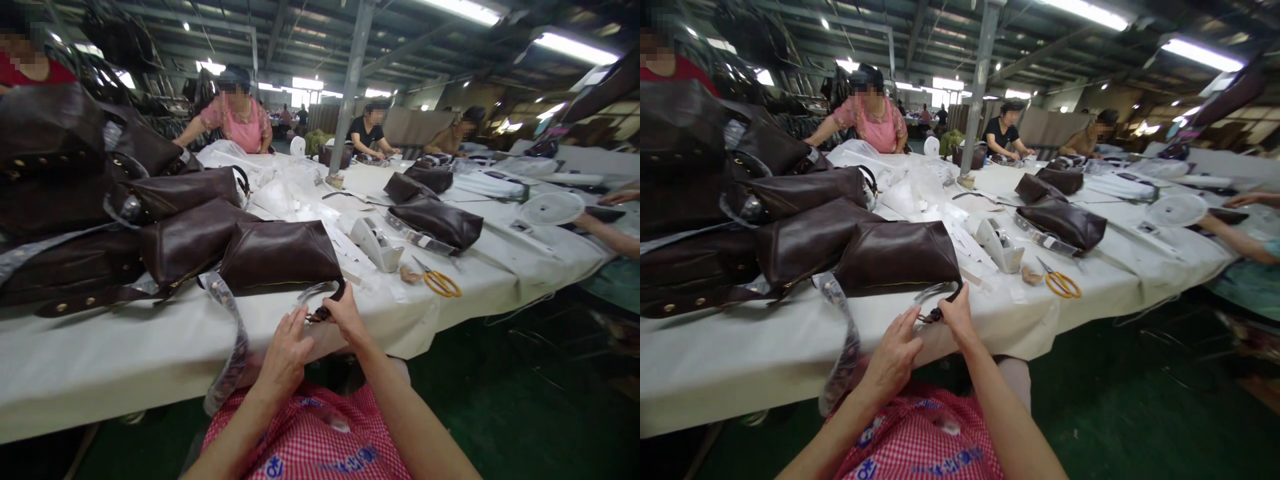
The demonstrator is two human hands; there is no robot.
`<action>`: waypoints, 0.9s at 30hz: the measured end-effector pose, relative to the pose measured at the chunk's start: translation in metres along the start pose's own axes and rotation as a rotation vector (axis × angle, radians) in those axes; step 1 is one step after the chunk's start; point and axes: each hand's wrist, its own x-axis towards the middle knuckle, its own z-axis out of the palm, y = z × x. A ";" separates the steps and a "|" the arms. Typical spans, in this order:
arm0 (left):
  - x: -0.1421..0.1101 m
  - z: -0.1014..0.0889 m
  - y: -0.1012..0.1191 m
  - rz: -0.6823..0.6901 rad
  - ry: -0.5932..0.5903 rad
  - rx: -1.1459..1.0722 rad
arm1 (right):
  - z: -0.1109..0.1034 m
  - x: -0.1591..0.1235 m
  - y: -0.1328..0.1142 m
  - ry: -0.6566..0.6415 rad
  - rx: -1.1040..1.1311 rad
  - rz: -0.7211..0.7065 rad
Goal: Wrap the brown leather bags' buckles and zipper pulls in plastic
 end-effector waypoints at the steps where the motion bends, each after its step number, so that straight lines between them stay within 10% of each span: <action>1: 0.002 0.003 0.001 -0.016 0.012 0.029 | 0.001 -0.003 -0.003 0.027 0.050 0.035; 7: -0.001 -0.009 0.003 -0.188 -0.076 -0.298 | -0.007 -0.024 -0.017 -0.043 0.651 0.327; 15: -0.037 -0.012 -0.007 -0.792 0.059 -1.090 | -0.009 -0.055 0.005 -0.228 0.623 0.381; 27: -0.063 -0.038 -0.012 -0.834 -0.228 -1.168 | 0.017 -0.095 0.015 -0.379 0.769 0.452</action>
